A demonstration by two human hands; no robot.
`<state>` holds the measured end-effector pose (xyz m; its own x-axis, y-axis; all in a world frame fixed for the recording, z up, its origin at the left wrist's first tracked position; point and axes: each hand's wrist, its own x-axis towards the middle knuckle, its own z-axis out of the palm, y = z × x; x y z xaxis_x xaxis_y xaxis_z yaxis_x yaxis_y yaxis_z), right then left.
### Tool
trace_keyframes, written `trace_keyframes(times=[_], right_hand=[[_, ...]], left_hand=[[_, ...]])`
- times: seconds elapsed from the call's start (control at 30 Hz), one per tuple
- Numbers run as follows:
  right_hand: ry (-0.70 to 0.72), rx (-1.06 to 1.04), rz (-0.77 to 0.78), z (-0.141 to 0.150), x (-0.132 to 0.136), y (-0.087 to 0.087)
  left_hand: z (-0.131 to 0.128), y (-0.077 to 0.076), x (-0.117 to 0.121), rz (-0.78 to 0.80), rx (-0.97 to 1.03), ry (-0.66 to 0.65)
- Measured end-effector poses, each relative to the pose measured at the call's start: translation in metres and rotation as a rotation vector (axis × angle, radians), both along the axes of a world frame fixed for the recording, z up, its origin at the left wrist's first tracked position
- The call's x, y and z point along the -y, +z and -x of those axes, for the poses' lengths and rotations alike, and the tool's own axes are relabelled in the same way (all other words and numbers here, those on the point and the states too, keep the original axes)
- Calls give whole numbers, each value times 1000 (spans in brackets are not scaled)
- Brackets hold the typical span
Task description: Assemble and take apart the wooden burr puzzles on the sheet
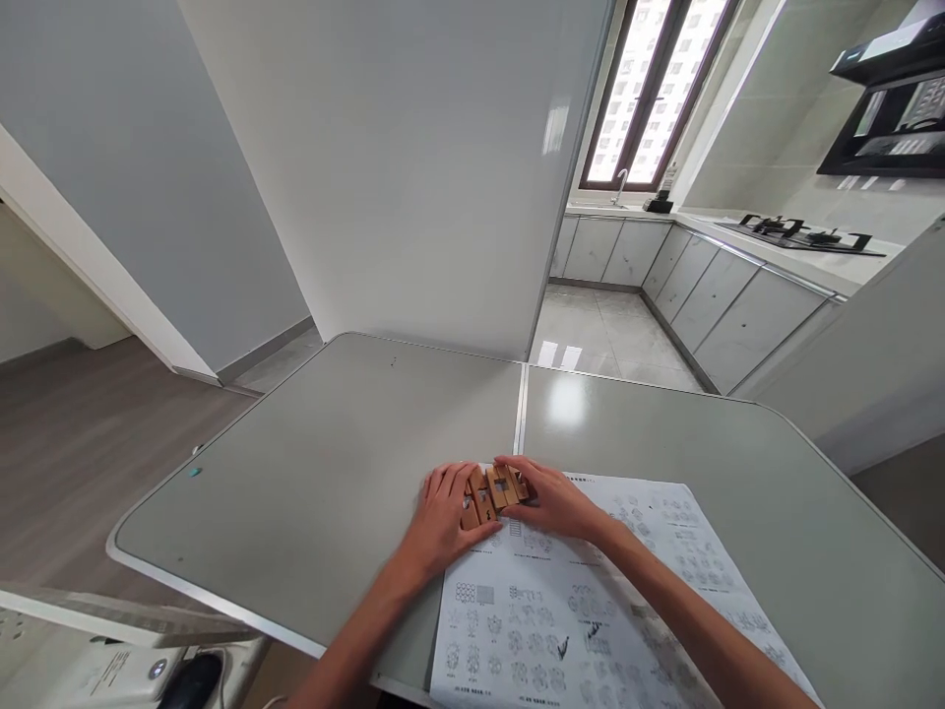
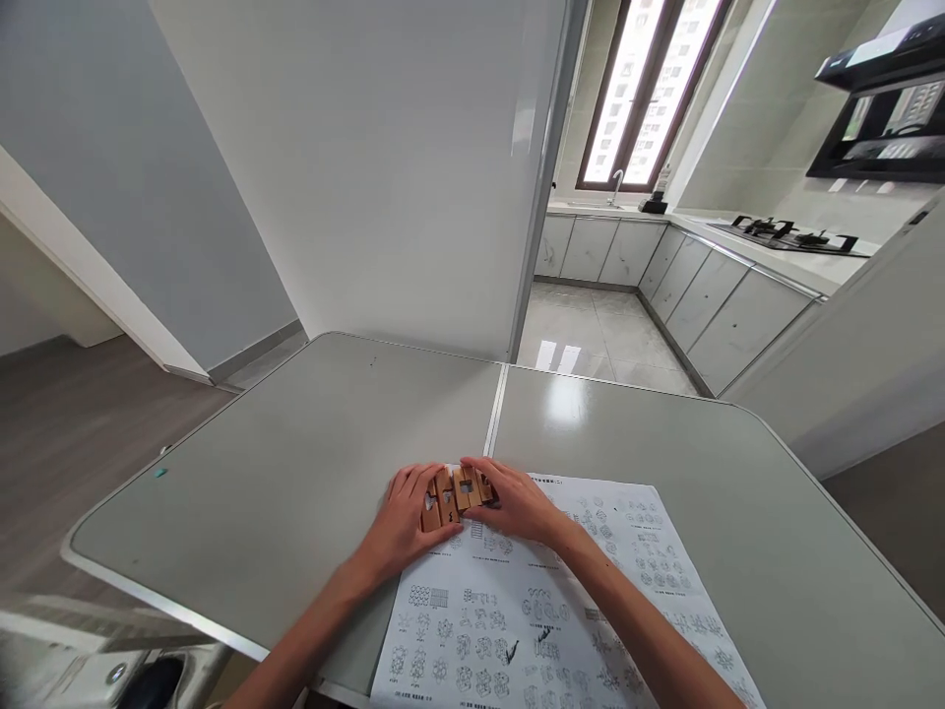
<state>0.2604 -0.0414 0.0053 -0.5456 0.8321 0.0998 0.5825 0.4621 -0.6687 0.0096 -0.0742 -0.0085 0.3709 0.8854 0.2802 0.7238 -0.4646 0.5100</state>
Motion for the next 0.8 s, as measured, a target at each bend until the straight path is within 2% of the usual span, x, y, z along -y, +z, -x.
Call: trace_keyframes(times=[0.1, 0.2, 0.33, 0.47, 0.63, 0.8], right_hand=[[-32, 4, 1, -7, 8, 4], [-116, -3, -6, -23, 30, 5], [-279, 6, 67, -56, 79, -1], [-442, -77, 123, -81, 133, -12], [-701, -284, 76, -89, 183, -19], [-873, -377, 63, -87, 205, -25]], left_hand=[[4, 1, 2, -19, 12, 16], [12, -1, 8, -21, 10, 51], [28, -4, 19, 7, -6, 102], [40, -5, 25, 37, 4, 135], [46, -3, 23, 67, 19, 142], [45, 0, 17, 63, -1, 137]])
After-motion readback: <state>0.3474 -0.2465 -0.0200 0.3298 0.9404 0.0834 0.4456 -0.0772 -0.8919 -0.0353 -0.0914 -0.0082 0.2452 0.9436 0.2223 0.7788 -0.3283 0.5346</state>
